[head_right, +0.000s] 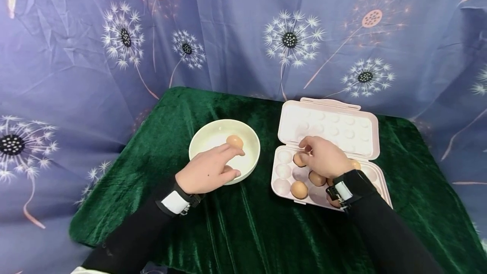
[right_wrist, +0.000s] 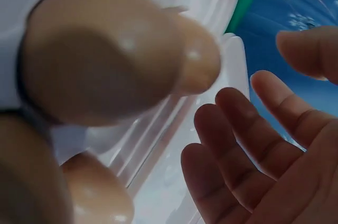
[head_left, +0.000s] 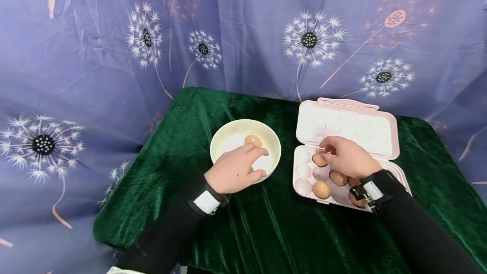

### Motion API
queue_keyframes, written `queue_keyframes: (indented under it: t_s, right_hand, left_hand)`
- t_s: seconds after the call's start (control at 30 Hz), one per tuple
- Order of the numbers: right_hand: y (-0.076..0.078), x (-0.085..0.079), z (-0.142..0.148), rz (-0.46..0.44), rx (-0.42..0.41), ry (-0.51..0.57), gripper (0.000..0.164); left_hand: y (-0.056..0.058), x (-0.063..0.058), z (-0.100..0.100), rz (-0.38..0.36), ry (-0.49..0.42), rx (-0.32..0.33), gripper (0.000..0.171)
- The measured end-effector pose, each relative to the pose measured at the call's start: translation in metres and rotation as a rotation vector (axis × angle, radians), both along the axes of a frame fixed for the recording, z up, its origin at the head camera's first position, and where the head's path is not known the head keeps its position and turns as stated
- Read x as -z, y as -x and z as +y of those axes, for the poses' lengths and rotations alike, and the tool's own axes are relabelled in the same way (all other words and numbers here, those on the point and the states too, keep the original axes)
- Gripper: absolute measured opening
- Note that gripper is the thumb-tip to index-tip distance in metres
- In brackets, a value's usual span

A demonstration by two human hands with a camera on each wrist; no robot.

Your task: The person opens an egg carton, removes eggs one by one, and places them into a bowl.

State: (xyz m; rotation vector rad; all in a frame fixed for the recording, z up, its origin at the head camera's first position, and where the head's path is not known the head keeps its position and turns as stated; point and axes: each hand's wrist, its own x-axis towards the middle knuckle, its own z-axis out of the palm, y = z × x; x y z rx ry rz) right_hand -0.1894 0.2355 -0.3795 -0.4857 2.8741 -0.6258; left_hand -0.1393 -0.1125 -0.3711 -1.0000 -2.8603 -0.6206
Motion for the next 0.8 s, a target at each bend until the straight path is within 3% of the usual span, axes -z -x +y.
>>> queue_keyframes:
  t_s: [0.43,0.8]
  right_hand:
    - [0.012,0.018,-0.006,0.049,-0.042,-0.124,0.019]
    - [0.014,0.023,-0.009,0.045,-0.035,-0.138,0.027]
  left_hand:
    - [0.001,0.007,-0.014,-0.003,-0.157,-0.068,0.04]
    - [0.001,0.008,-0.021,-0.023,-0.183,-0.085,0.04]
